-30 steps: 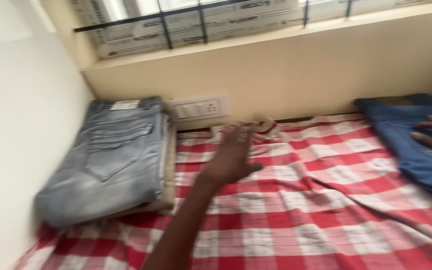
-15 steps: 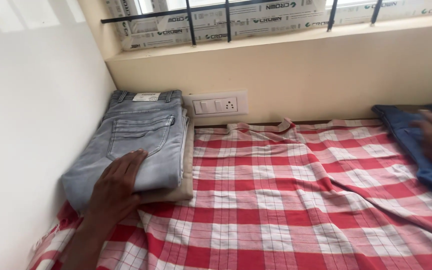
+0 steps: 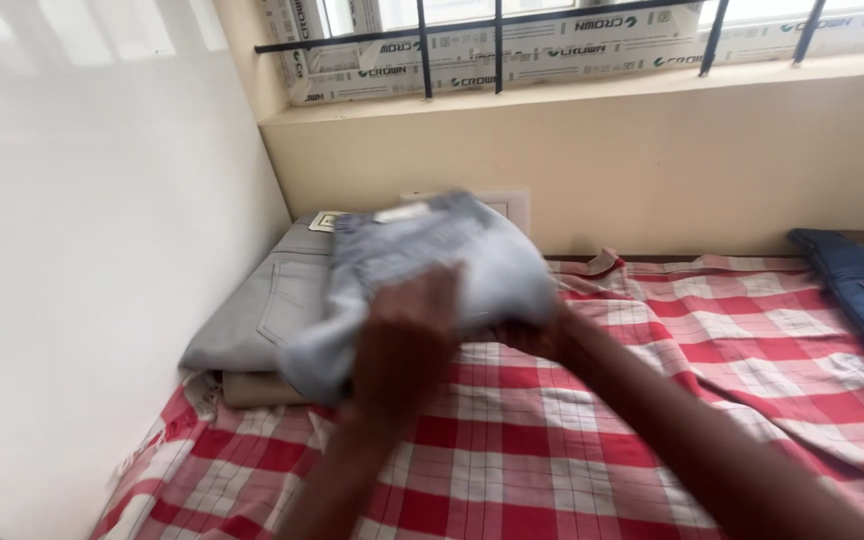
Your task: The person folds a pair of blue jeans and a pair of light grey jeans on a bed with a red and white checkered sheet. They smooth the fabric, fold the legs, and stack the folded jeans on top of other folded items.
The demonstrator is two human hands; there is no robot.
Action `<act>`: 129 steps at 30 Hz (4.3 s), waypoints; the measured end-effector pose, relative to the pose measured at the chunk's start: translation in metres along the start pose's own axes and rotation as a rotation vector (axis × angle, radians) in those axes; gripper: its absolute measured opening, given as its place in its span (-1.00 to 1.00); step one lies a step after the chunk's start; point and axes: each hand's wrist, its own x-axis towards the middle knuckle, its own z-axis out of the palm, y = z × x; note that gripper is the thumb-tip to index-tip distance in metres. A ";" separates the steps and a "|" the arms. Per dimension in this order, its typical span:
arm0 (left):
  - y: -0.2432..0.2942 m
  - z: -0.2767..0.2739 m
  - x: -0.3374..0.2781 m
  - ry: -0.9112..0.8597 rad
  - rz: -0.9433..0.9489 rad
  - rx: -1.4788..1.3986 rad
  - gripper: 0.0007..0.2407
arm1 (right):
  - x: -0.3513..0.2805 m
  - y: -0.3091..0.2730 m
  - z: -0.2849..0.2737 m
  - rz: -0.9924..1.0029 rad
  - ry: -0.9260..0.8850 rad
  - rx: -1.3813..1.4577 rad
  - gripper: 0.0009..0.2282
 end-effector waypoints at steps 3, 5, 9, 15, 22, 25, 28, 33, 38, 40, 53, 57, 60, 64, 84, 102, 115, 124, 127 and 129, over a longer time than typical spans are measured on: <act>0.037 -0.003 -0.013 -0.113 0.280 0.029 -0.65 | -0.006 0.002 -0.023 -0.071 0.057 0.088 -0.38; 0.059 -0.001 -0.023 -0.053 0.347 -0.034 -0.65 | -0.015 0.009 -0.042 -0.111 0.097 0.154 -0.43; 0.093 0.026 -0.029 -0.131 0.417 -0.097 -0.64 | -0.038 0.013 -0.089 -0.184 0.166 0.258 -0.52; 0.133 0.058 -0.012 -0.026 0.503 -0.141 -0.64 | -0.071 0.021 -0.182 -0.273 0.280 0.393 -0.62; 0.109 0.145 0.018 -0.662 -0.130 -0.846 -0.36 | -0.087 0.029 -0.226 -0.014 0.738 -0.183 -0.67; 0.098 0.197 0.019 -0.634 -0.351 -0.545 -0.24 | -0.089 0.031 -0.212 -0.061 0.837 -0.545 -0.62; 0.099 0.200 0.026 -0.730 -0.530 -0.453 -0.13 | -0.092 0.031 -0.193 -0.093 0.841 -0.539 -0.55; 0.097 0.199 0.047 -0.808 -0.712 -0.471 -0.03 | -0.097 0.018 -0.172 0.038 0.873 -0.589 -0.46; 0.076 0.242 0.047 -0.852 -0.876 -0.870 0.10 | -0.094 0.011 -0.183 -0.043 0.715 -0.051 -0.52; 0.075 0.235 0.054 -0.833 -0.886 -0.962 0.12 | -0.094 0.007 -0.183 -0.076 0.610 0.088 -0.55; 0.046 0.201 0.146 -0.518 -0.490 -1.081 -0.45 | -0.121 -0.011 -0.124 -0.469 0.569 0.558 -0.63; 0.061 0.164 0.219 -0.431 -0.451 -0.777 -0.46 | -0.145 -0.016 -0.114 -0.817 0.335 0.573 -0.62; 0.092 0.174 0.224 -0.389 -0.318 -0.492 -0.50 | -0.156 -0.003 -0.131 -1.024 0.124 0.588 -0.29; 0.164 0.212 0.175 -0.387 -0.207 -0.368 -0.35 | -0.151 0.021 -0.185 -0.678 0.299 0.559 0.00; 0.218 0.231 0.127 -0.648 -0.369 -0.795 -0.69 | -0.129 0.043 -0.242 -0.531 0.485 0.245 -0.56; 0.210 0.173 0.116 -0.610 -0.552 -0.944 -0.68 | -0.126 0.039 -0.232 -0.500 0.543 0.148 -0.64; 0.031 0.115 0.151 0.344 -0.644 -0.679 -0.67 | -0.126 0.018 -0.225 -0.389 0.779 -0.266 -0.56; -0.093 0.017 0.090 0.694 -0.601 -0.932 -0.81 | -0.195 -0.035 -0.226 -0.514 0.837 -0.019 -0.60; -0.118 0.045 0.017 0.592 -0.873 -0.852 -0.67 | -0.207 0.000 -0.273 -0.444 0.864 -0.053 -0.62; -0.129 0.067 -0.024 0.502 -1.072 -0.818 -0.54 | -0.210 0.021 -0.286 -0.373 0.882 -0.129 -0.62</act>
